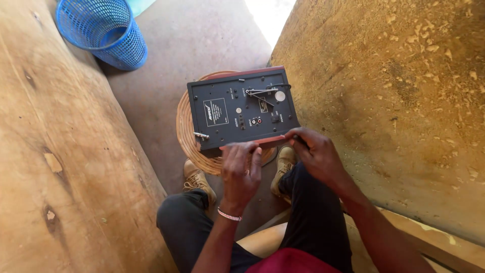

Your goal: Repairing the back panel of an electronic speaker using a probe tool to test connections

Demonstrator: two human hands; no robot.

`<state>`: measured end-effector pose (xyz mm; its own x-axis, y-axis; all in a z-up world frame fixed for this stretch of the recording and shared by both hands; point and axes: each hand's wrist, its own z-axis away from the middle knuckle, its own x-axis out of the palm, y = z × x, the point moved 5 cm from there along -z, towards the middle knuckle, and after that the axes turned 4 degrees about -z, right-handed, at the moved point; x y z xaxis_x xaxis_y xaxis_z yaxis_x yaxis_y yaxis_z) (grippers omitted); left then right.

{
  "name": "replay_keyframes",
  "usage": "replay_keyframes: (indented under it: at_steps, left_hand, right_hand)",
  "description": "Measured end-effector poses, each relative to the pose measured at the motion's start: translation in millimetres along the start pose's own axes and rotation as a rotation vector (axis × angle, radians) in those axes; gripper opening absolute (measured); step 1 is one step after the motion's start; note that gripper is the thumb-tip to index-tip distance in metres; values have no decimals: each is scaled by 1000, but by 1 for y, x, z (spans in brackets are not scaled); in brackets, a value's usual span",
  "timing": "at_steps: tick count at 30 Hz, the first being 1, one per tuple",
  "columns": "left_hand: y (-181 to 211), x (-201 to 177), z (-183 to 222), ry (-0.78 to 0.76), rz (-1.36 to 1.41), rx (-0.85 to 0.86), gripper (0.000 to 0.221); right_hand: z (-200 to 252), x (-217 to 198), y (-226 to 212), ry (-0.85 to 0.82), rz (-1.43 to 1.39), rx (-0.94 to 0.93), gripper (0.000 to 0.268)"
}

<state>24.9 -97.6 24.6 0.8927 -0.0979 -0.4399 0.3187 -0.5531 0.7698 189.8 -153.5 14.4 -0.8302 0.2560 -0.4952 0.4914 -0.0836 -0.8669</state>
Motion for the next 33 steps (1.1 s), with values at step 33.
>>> replay_keyframes:
  at_steps: [33]
  left_hand:
    - [-41, 15, 3, 70, -205, 275, 16]
  right_hand:
    - [-7, 11, 2, 9, 340, 80, 16]
